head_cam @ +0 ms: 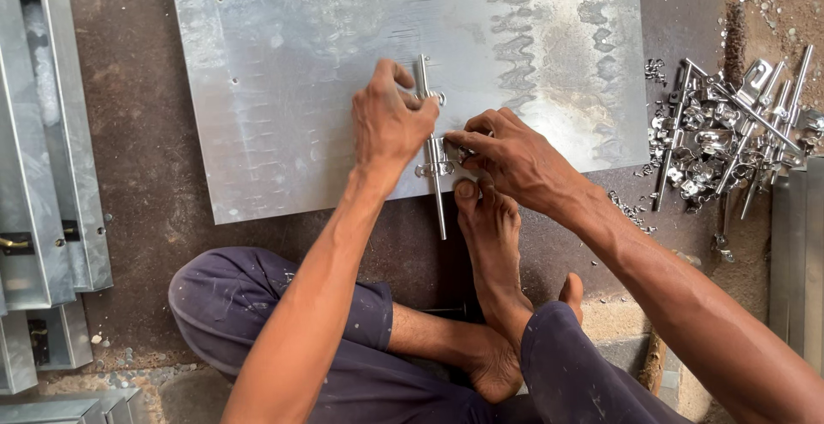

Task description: The person attaches a sliding latch and hinge components to a galvanized metal sheet using a hammer to drive pins into pre-drilled holes, then flips and hammers the edges of a metal box tray.

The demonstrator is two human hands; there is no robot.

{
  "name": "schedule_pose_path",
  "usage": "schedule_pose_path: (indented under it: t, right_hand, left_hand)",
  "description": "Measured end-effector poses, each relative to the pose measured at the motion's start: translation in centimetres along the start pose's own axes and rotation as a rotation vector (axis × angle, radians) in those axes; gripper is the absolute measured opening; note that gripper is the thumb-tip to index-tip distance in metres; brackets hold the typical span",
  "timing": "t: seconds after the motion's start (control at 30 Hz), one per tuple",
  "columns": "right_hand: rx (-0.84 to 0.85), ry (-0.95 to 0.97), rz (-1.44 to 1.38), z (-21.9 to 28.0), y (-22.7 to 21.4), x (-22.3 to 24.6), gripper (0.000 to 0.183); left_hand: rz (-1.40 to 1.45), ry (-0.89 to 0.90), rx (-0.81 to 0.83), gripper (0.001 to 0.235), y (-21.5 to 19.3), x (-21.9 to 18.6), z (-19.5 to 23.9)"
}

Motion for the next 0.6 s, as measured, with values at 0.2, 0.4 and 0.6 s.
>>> schedule_pose_path:
  t: [0.2,0.4,0.6]
  right_hand:
    - [-0.032,-0.036,-0.040,-0.1,-0.1,0.6,0.047]
    - [-0.557,0.082,-0.119,8.5,-6.3,-6.0,0.026]
    - [-0.677,0.759,0.114,24.5,-8.0,-17.7,0.022]
  left_hand:
    - [0.024,0.060,-0.062,0.035,-0.1,-0.4,-2.6]
    - [0.040,0.063,-0.060,0.042,-4.8,-0.4,-0.2]
    - [0.051,0.131,-0.110,0.022,-9.9,4.6,3.6]
Point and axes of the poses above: each hand's wrist, its own z-axis away from the middle knuckle, its own y-axis out of the palm, x = y × z, the point moved 7 cm from there along -z, towards the middle knuckle, and after that the axes turned 13 degrees about -x, right-handed, at the moved point
